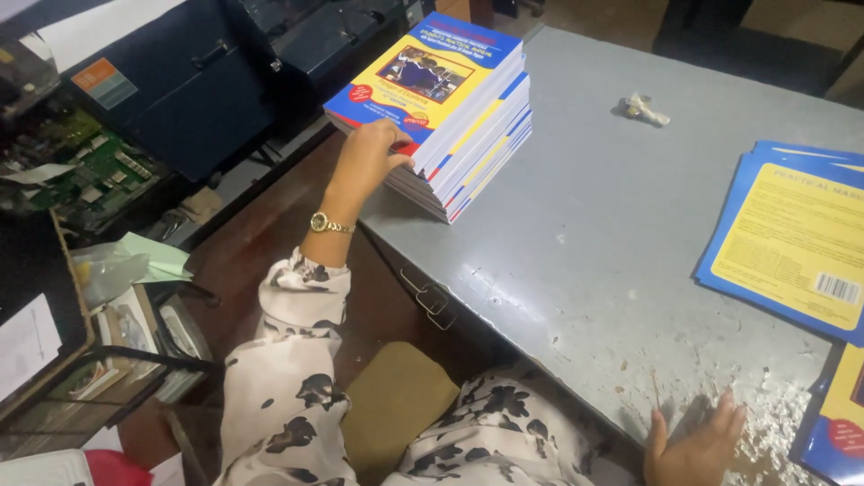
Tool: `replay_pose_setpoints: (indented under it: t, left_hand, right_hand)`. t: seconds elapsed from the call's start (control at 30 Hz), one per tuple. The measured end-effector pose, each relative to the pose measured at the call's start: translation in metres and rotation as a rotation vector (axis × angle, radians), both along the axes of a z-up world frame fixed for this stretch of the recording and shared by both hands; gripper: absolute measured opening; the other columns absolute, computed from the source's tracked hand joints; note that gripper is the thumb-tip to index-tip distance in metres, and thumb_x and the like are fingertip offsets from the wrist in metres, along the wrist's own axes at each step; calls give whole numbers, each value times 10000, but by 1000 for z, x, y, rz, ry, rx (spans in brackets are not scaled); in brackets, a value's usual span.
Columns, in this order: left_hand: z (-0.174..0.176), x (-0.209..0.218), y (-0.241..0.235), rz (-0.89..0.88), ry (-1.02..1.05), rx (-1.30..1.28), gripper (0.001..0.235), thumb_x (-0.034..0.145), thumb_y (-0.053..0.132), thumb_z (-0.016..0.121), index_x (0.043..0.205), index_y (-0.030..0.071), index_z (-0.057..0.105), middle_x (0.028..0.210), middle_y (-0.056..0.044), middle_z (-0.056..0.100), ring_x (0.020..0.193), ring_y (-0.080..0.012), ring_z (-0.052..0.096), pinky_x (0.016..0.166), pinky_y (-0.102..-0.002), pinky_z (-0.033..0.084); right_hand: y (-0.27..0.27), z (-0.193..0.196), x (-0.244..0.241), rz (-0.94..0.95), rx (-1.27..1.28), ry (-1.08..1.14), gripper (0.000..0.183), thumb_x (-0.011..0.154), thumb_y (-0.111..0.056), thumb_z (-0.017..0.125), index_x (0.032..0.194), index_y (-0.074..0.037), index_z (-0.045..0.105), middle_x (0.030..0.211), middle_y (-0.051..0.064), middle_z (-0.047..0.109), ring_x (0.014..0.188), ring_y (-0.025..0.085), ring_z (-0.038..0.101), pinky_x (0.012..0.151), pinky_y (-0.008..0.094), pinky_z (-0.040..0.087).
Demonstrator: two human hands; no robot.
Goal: Assembling printed books by manually inserting stacks of inner pages into pre-printed covers.
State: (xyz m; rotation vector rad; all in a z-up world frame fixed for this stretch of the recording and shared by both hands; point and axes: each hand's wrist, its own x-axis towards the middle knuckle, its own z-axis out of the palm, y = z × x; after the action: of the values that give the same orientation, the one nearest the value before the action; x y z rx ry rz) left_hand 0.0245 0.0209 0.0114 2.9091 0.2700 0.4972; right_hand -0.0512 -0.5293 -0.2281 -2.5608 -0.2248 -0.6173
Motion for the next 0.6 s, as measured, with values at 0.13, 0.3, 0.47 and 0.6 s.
replay_pose_setpoints:
  t: [0.13, 0.3, 0.47, 0.6]
  left_hand:
    - [-3, 9, 15, -82, 5, 78, 355, 787, 250, 892, 1079, 77, 789, 1023, -89, 740, 923, -268, 682, 767, -404, 540]
    - [12, 6, 9, -109, 74, 43, 317, 853, 226, 840, 1110, 49, 782, 1035, -96, 755, 953, -237, 686, 816, -384, 554]
    - [11, 5, 14, -197, 101, 142, 295, 919, 233, 774, 1144, 43, 765, 1027, -109, 731, 930, -247, 669, 769, -395, 535]
    - [-8, 4, 28, -253, 74, 283, 278, 951, 272, 744, 1131, 60, 752, 1032, -100, 702, 884, -265, 668, 694, -401, 538]
  right_hand:
    - [-5, -15, 3, 2, 60, 40, 870, 980, -442, 474, 1599, 130, 259, 1619, 375, 329, 1513, 508, 280, 1155, 651, 317]
    - [-2, -13, 0, -7, 33, -57, 842, 1006, -428, 498, 1596, 143, 311, 1592, 382, 406, 1501, 506, 355, 1130, 643, 399]
    - [1, -7, -2, -14, 41, -49, 832, 1015, -425, 498, 1603, 136, 326, 1600, 377, 403, 1494, 506, 365, 1119, 639, 412]
    - [-3, -12, -2, -13, 60, -7, 821, 1007, -401, 508, 1593, 142, 320, 1591, 392, 389, 1491, 515, 350, 1148, 630, 369]
